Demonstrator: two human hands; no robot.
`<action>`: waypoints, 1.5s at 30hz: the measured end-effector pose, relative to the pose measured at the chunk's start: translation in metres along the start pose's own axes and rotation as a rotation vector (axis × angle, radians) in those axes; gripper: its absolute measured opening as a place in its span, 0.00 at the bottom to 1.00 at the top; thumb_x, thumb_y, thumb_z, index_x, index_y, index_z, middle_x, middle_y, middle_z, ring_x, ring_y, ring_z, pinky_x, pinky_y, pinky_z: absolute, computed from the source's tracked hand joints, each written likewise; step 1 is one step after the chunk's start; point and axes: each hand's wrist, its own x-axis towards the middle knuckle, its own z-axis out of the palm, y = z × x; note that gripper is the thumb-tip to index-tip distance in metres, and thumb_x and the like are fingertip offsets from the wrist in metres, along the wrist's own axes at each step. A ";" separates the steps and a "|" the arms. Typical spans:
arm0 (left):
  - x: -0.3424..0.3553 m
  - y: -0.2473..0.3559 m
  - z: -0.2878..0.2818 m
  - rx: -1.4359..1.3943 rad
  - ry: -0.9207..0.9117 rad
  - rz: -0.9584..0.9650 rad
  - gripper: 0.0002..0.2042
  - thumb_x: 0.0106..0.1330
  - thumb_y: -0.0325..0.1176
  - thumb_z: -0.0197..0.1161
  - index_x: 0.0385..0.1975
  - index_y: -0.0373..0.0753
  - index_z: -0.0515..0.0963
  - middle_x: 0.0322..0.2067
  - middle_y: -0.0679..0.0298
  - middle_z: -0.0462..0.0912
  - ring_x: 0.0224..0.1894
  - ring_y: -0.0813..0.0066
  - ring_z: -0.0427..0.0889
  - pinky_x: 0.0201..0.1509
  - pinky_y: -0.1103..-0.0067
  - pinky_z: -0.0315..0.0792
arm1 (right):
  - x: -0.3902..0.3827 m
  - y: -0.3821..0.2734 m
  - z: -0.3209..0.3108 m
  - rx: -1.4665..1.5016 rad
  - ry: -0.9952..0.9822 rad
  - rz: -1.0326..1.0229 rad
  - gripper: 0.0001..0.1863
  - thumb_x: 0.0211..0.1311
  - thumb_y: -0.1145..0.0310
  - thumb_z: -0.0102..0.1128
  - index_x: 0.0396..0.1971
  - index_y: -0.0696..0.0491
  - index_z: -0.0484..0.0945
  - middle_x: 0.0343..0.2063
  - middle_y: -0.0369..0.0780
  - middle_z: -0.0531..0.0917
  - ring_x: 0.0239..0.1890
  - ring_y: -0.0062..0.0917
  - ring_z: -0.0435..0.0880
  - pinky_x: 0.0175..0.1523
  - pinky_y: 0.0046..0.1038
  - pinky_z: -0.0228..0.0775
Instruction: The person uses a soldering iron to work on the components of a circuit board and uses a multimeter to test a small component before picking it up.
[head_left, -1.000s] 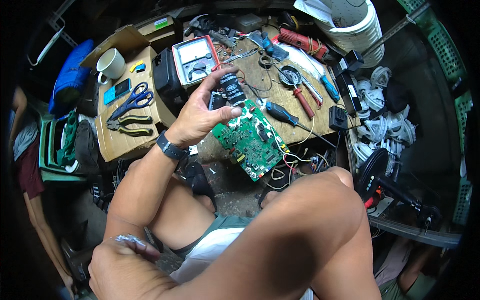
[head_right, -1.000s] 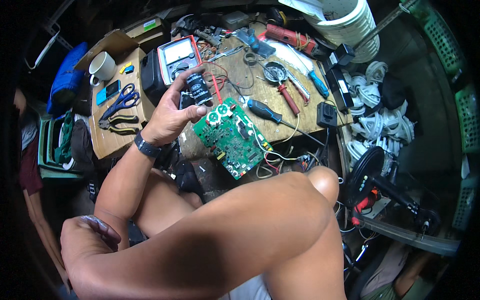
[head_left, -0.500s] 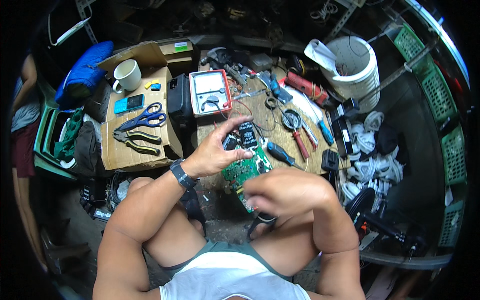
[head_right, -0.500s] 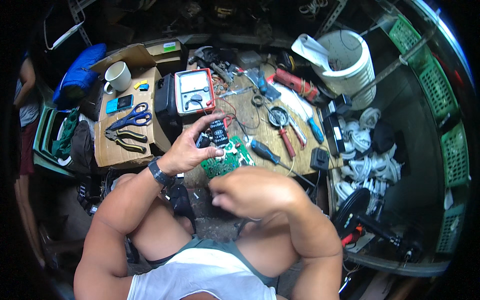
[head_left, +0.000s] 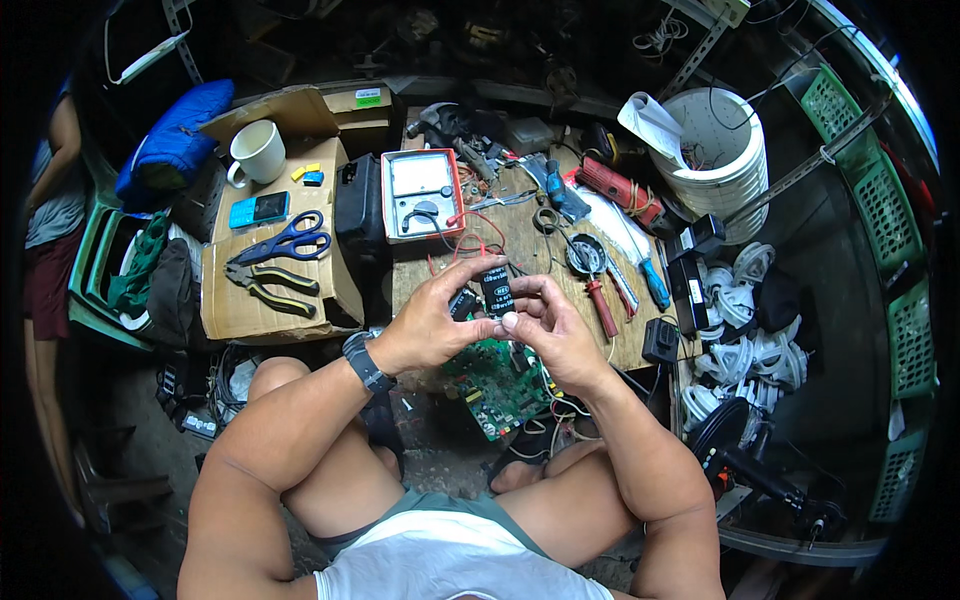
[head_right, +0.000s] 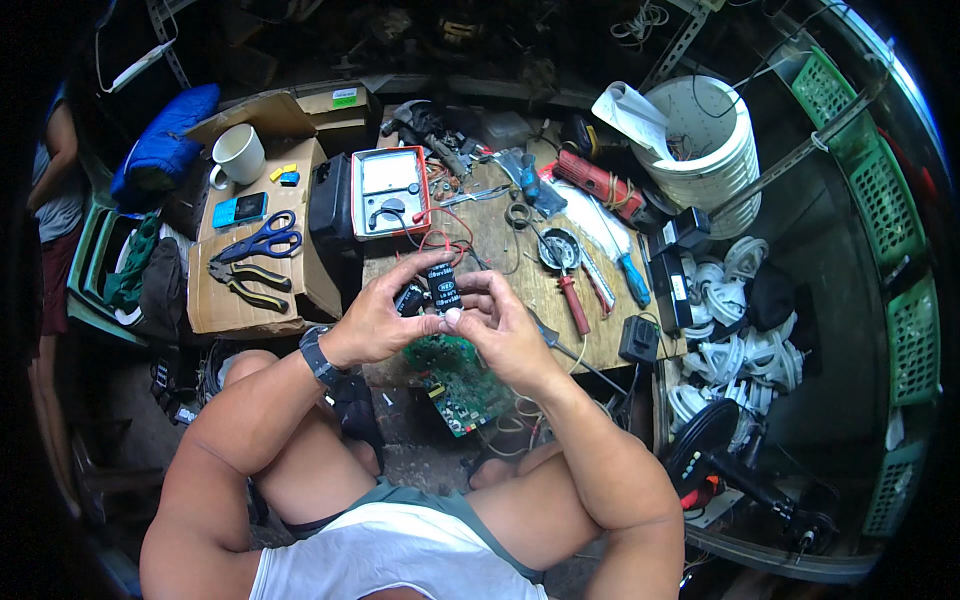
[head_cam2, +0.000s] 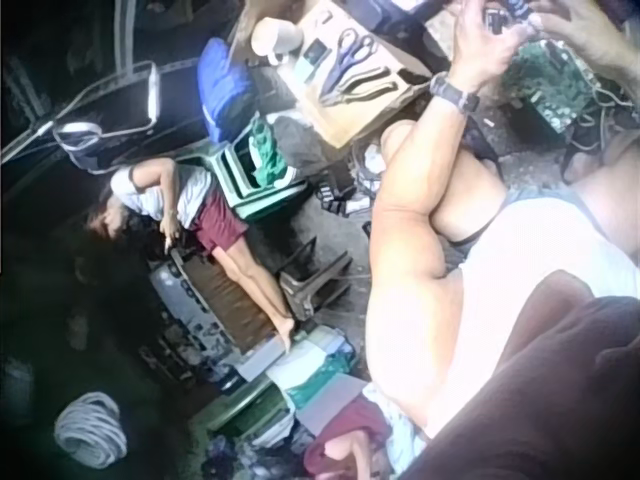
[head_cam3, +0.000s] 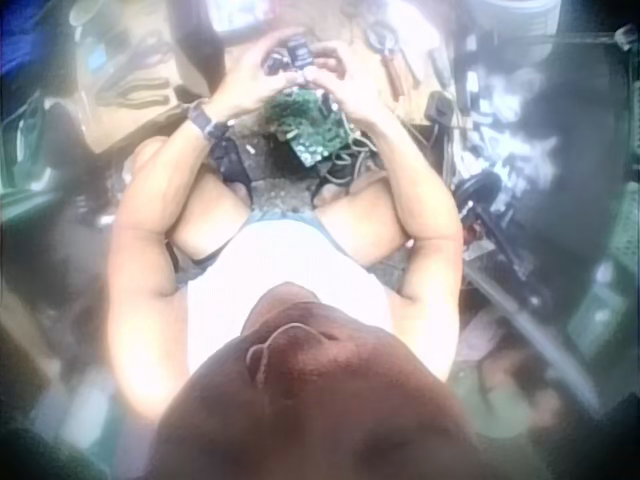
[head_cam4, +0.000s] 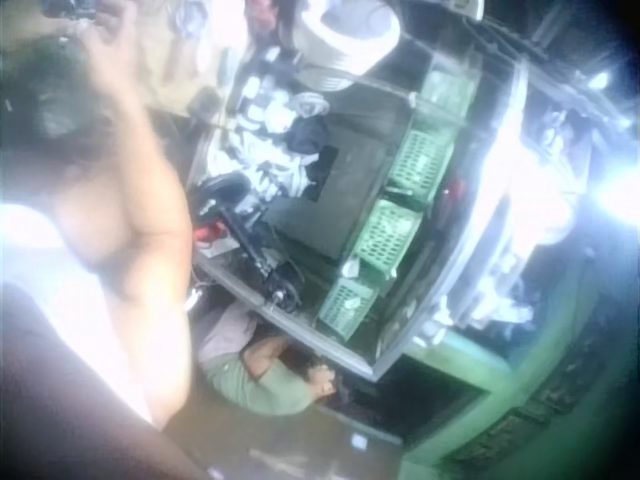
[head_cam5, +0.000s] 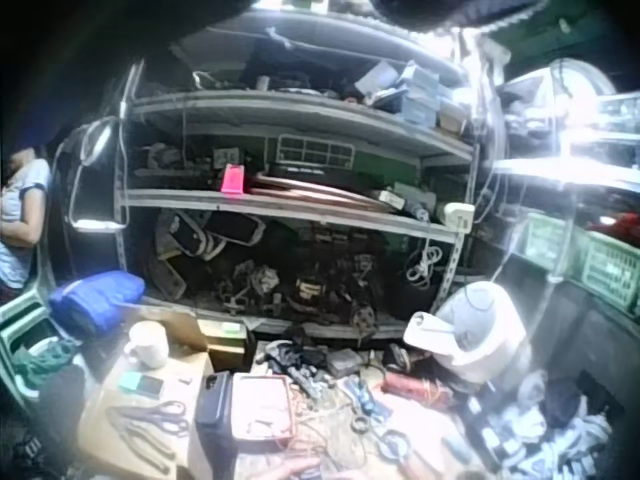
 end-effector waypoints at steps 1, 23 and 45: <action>0.001 -0.003 0.001 0.040 0.000 0.027 0.41 0.60 0.36 0.80 0.73 0.38 0.68 0.65 0.55 0.76 0.68 0.66 0.75 0.74 0.70 0.67 | 0.000 0.002 0.000 -0.016 0.017 -0.003 0.25 0.72 0.73 0.65 0.63 0.60 0.65 0.49 0.46 0.81 0.52 0.26 0.84 0.60 0.28 0.79; 0.002 0.003 -0.001 -0.020 -0.007 0.026 0.38 0.62 0.34 0.78 0.72 0.38 0.68 0.62 0.51 0.80 0.64 0.63 0.81 0.68 0.69 0.73 | -0.001 0.005 -0.002 0.059 0.076 0.009 0.25 0.72 0.72 0.67 0.62 0.62 0.67 0.49 0.46 0.81 0.51 0.25 0.86 0.58 0.27 0.80; 0.001 0.004 -0.004 0.040 -0.031 0.057 0.37 0.64 0.34 0.75 0.74 0.39 0.67 0.62 0.49 0.80 0.64 0.60 0.81 0.68 0.68 0.73 | -0.004 0.001 0.003 0.044 0.089 0.015 0.25 0.70 0.73 0.69 0.61 0.61 0.67 0.49 0.45 0.80 0.53 0.25 0.85 0.58 0.27 0.80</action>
